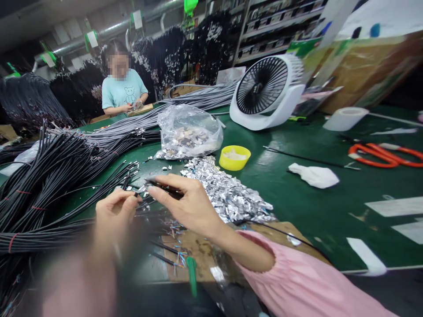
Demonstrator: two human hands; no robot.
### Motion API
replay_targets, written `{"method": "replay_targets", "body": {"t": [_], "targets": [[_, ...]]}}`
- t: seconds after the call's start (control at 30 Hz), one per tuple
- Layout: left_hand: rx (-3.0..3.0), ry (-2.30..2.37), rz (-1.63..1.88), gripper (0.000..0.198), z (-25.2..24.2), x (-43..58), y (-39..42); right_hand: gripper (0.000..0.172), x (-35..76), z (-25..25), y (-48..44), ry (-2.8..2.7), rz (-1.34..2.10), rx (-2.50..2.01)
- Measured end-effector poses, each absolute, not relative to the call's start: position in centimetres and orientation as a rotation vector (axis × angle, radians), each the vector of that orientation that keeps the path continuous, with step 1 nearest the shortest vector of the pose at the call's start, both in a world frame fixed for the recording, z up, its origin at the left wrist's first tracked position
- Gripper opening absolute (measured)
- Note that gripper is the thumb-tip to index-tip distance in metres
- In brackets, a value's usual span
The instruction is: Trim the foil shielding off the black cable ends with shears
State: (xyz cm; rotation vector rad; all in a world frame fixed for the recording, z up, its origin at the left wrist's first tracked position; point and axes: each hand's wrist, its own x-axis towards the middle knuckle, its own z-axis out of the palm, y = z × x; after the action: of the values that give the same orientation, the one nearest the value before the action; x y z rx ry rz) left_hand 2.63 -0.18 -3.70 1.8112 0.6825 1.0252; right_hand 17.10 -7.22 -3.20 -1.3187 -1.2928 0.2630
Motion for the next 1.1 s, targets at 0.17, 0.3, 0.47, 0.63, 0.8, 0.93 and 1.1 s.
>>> {"method": "replay_targets", "body": {"t": [0.17,0.3,0.47,0.63,0.8,0.93,1.1], "targets": [[1.921,0.677,1.088,0.012,-3.9,3.0,-0.6,0.023,16.9,-2.7,-7.4,-1.317,0.275,-1.293],[1.986,0.615,1.030,0.014,-3.9,2.9,-0.4,0.020,16.7,-2.7,-7.5,-1.333,0.271,-1.287],[2.181,0.473,0.897,0.027,-3.3,2.5,0.1,0.013,16.9,-2.8,-7.4,-1.364,0.269,-1.254],[2.265,0.551,0.990,0.021,-3.4,2.3,-0.2,0.018,17.8,-2.7,-7.3,-1.369,0.255,-1.302],[2.377,0.649,0.992,0.018,-3.7,2.8,-0.7,0.008,17.8,-3.1,-7.6,-1.524,0.061,-1.245],[2.274,0.800,0.961,0.026,-4.0,3.2,-0.8,0.012,17.5,-3.6,-7.2,-1.628,-0.070,-1.147],[1.828,0.638,0.801,0.033,-4.9,3.0,-0.1,0.013,17.2,-3.6,-6.3,-1.536,0.083,-1.189]]}}
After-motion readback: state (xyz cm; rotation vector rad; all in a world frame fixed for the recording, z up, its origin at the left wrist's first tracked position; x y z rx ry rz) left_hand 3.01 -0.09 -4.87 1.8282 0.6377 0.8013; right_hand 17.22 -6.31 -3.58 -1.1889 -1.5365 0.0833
